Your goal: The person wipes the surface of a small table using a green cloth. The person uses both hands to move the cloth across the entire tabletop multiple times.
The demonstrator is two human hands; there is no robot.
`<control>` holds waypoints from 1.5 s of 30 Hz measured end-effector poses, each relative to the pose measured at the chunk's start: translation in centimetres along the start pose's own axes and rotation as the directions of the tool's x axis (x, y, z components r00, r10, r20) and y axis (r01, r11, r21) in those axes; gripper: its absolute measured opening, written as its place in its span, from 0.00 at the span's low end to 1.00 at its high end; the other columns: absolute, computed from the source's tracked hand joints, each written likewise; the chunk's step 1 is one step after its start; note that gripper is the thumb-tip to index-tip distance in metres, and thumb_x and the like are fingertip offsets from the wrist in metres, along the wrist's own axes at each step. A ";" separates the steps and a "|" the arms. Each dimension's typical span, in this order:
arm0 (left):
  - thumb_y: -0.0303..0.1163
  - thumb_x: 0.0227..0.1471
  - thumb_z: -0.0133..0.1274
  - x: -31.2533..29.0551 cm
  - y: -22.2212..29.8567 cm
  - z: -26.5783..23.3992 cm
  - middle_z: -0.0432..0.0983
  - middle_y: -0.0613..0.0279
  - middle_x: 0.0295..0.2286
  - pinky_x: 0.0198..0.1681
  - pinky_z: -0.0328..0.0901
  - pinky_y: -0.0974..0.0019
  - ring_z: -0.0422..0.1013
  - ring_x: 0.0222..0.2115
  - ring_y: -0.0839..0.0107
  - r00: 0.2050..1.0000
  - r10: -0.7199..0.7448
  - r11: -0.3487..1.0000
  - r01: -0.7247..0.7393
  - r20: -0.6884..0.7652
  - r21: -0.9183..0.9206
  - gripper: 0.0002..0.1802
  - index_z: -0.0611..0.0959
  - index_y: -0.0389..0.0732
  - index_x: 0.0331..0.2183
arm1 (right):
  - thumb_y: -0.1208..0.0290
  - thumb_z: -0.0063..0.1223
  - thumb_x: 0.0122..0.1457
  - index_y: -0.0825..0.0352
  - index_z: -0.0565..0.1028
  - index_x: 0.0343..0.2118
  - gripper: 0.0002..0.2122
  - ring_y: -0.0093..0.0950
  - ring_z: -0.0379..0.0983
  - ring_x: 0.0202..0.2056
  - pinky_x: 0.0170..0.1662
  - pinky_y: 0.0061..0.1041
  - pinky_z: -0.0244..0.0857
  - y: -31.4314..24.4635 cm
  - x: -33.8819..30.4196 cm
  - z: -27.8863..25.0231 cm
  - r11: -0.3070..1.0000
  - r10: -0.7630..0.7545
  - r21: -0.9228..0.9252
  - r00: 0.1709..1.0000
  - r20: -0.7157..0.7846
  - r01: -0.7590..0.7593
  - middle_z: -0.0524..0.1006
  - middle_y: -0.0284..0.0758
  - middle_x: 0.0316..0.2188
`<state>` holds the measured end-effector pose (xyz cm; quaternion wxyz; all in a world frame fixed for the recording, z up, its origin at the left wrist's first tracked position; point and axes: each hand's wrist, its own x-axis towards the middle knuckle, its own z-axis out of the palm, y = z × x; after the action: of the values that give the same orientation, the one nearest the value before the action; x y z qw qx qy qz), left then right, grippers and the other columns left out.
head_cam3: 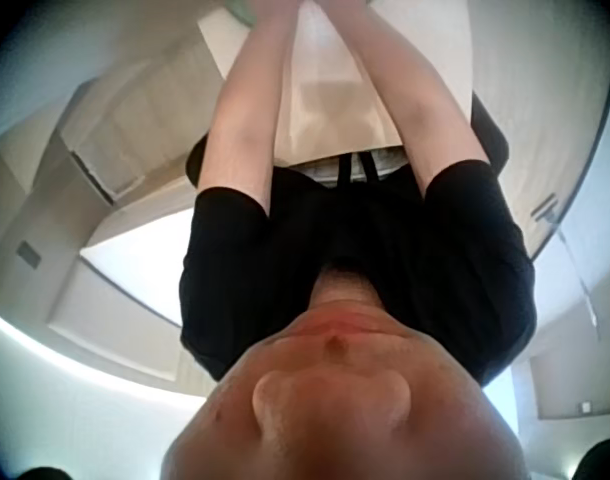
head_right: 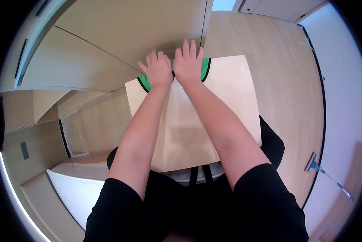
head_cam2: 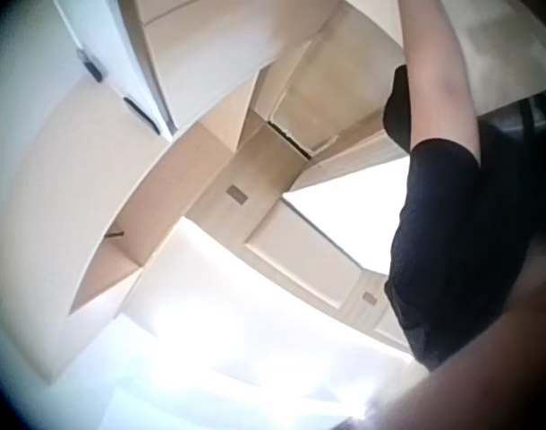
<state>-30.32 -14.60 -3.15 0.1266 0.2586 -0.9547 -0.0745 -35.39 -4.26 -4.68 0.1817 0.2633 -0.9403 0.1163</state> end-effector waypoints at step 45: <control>0.45 0.67 0.49 -16.0 -8.4 -6.3 0.50 0.55 0.76 0.61 0.65 0.33 0.58 0.68 0.42 0.961 -0.210 0.977 0.214 0.180 0.001 0.37 0.64 0.54 0.74 | 0.58 0.51 0.69 0.55 0.67 0.73 0.29 0.47 0.51 0.77 0.75 0.67 0.41 -8.5 -12.4 -6.0 0.959 -0.217 0.235 0.946 0.241 0.160 0.60 0.39 0.76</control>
<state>-11.24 -14.07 -2.13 0.0340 0.3504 -0.9284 -0.1192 -19.29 -3.88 -3.18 0.0360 0.3833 -0.9086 0.1620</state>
